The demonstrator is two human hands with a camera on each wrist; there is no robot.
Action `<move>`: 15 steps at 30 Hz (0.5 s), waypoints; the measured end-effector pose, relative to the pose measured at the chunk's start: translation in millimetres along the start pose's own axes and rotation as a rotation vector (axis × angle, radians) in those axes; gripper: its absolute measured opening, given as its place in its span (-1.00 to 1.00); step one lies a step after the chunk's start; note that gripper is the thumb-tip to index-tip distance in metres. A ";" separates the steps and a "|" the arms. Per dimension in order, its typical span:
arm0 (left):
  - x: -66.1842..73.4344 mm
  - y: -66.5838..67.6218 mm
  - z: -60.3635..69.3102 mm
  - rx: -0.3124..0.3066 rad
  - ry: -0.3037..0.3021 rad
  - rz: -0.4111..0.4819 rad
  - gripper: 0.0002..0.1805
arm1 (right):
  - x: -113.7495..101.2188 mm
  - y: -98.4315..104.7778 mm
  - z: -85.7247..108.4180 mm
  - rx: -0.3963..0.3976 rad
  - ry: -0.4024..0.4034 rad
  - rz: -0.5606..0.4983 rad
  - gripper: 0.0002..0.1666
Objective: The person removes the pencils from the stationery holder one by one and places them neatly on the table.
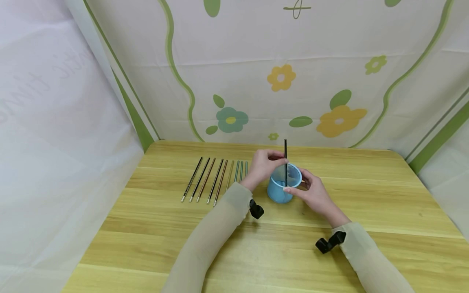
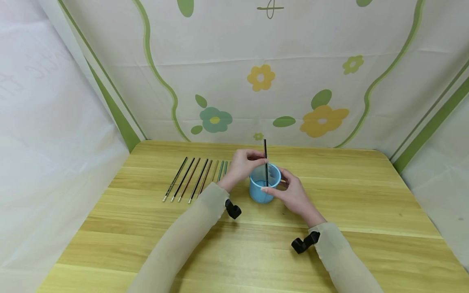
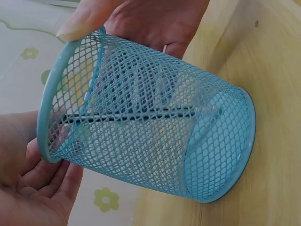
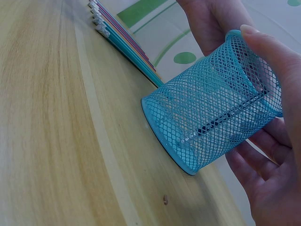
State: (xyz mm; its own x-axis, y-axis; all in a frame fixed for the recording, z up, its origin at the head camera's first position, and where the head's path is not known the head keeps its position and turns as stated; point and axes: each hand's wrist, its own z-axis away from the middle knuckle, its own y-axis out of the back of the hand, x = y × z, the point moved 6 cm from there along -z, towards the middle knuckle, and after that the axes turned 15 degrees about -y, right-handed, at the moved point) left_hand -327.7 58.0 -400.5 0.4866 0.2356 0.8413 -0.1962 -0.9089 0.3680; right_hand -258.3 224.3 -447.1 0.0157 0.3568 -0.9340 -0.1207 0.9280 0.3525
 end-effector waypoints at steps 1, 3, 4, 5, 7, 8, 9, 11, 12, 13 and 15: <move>0.6 0.8 -0.3 0.006 -0.003 -0.006 -0.80 | 0.1 -0.1 0.0 0.000 0.001 0.000 -0.15; 1.9 2.2 -0.4 0.017 -0.006 -0.012 -0.80 | 0.3 -0.1 0.0 0.000 0.002 -0.003 -0.15; 2.5 2.8 -0.6 0.019 -0.009 -0.018 -0.80 | 0.3 -0.2 0.1 -0.001 0.003 -0.004 -0.15; 2.8 3.1 -0.7 0.021 -0.010 -0.020 -0.80 | 0.4 -0.1 0.1 -0.001 0.004 -0.005 -0.15; 3.6 3.9 -0.7 0.023 -0.013 -0.015 -0.80 | 0.4 -0.1 0.2 0.000 0.006 -0.006 -0.15; 4.1 4.4 -0.5 0.024 -0.013 -0.012 -0.80 | 0.6 -0.1 0.1 -0.001 0.006 -0.007 -0.15; 4.6 4.9 -0.4 0.026 -0.015 -0.009 -0.80 | 0.7 -0.1 0.0 0.000 0.006 -0.006 -0.15; 5.3 6.1 0.0 0.031 -0.015 0.004 -0.80 | 1.0 -0.2 -0.3 0.001 0.006 -0.006 -0.15; 5.8 6.8 0.2 0.034 -0.014 0.014 -0.80 | 1.3 -0.1 -0.5 0.001 0.005 -0.004 -0.15; 6.3 7.4 0.4 0.037 -0.012 0.022 -0.81 | 1.5 -0.1 -0.7 0.001 0.005 -0.003 -0.15; 7.4 8.8 0.6 0.044 -0.012 0.040 -0.80 | 1.8 -0.1 -0.9 0.003 0.005 -0.002 -0.15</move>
State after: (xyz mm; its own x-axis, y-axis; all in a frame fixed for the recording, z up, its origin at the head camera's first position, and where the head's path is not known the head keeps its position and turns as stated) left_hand -325.3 51.5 -391.3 0.4891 0.1953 0.8501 -0.1781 -0.9317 0.3166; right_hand -259.2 224.7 -448.8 0.0111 0.3547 -0.9349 -0.1177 0.9289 0.3510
